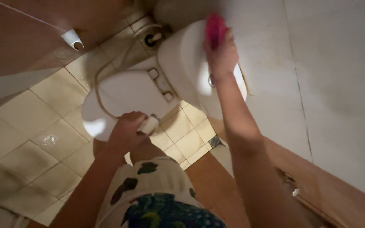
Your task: The person cleans the exterior and rim of a toilet using a brush and a handheld sprayer.
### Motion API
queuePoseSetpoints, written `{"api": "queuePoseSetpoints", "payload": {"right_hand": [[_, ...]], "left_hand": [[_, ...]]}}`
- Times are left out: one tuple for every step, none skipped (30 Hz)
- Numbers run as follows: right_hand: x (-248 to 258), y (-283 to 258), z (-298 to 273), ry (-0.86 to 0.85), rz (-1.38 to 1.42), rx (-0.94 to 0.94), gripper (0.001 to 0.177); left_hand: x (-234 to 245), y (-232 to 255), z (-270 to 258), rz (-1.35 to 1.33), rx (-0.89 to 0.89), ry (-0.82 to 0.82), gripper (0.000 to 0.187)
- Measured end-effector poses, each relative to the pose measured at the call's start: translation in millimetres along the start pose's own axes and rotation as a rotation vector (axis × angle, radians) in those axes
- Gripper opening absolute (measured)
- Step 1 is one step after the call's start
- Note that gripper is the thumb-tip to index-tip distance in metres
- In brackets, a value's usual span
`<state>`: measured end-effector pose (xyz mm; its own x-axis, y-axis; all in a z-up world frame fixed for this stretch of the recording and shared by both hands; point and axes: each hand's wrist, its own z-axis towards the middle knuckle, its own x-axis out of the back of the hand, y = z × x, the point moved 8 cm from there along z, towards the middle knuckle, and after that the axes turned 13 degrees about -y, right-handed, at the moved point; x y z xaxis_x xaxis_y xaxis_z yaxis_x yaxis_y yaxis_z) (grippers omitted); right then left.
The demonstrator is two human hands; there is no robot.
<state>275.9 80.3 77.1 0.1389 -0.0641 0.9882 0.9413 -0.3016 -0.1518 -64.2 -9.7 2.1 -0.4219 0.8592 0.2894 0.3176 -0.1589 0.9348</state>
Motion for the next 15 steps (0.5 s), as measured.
{"api": "queuePoseSetpoints", "payload": {"right_hand": [[-9.3,19.0,-1.3,-0.083,0.008,-0.215,0.065],[-20.0,37.5,-6.7,-0.168,0.017,-0.429,0.064],[-25.9,16.5,-15.1,-0.088,-0.059,-0.273,0.071],[-30.9,-6.7,-26.4,-0.007,-0.137,-0.118,0.079],[-34.3,-9.9,-26.6,0.006,-0.133,-0.118,0.079],[-42.8,-21.2,-22.6,-0.069,-0.164,-0.011,0.081],[-49.1,-30.2,-21.0,-0.147,-0.194,0.093,0.083],[-44.3,-25.1,-6.6,-0.139,-0.191,0.089,0.083],[-33.9,-4.0,13.0,-0.120,-0.092,-0.038,0.074],[-23.1,17.4,20.4,-0.098,0.008,-0.164,0.065],[-14.6,25.4,10.2,-0.088,0.018,-0.179,0.065],[-3.9,34.6,-10.2,-0.054,0.058,-0.213,0.062],[5.4,41.0,-30.9,-0.014,0.097,-0.249,0.060],[9.0,47.6,-53.0,-0.027,0.083,-0.335,0.064],[13.7,54.9,-78.5,-0.040,0.068,-0.429,0.068]], "left_hand": [[-0.6,-2.6,0.8,0.024,0.012,-0.011,0.053],[-2.6,-2.7,-1.5,0.026,0.011,-0.016,0.053],[-0.4,-3.1,-1.8,0.039,0.006,0.012,0.053],[1.5,-3.6,-2.2,0.053,0.001,0.040,0.054],[0.4,-4.1,-3.1,0.064,-0.006,0.044,0.054],[-3.7,-7.2,-3.3,0.044,0.011,0.021,0.055],[-8.5,-11.7,-2.1,0.021,0.030,-0.007,0.056],[-9.5,-15.9,0.9,0.029,0.026,-0.009,0.056],[-11.3,-16.8,0.7,0.048,-0.013,-0.003,0.056],[-14.2,-16.5,1.6,0.066,-0.051,0.003,0.056],[-15.6,-18.8,3.1,0.081,-0.056,-0.010,0.056],[-19.8,-23.0,3.6,0.097,0.003,-0.051,0.051],[-20.7,-26.2,3.4,0.116,0.055,-0.092,0.047],[-17.8,-22.1,-0.2,0.134,0.044,-0.104,0.047],[-13.3,-16.6,-6.5,0.136,0.053,-0.094,0.058]]}}
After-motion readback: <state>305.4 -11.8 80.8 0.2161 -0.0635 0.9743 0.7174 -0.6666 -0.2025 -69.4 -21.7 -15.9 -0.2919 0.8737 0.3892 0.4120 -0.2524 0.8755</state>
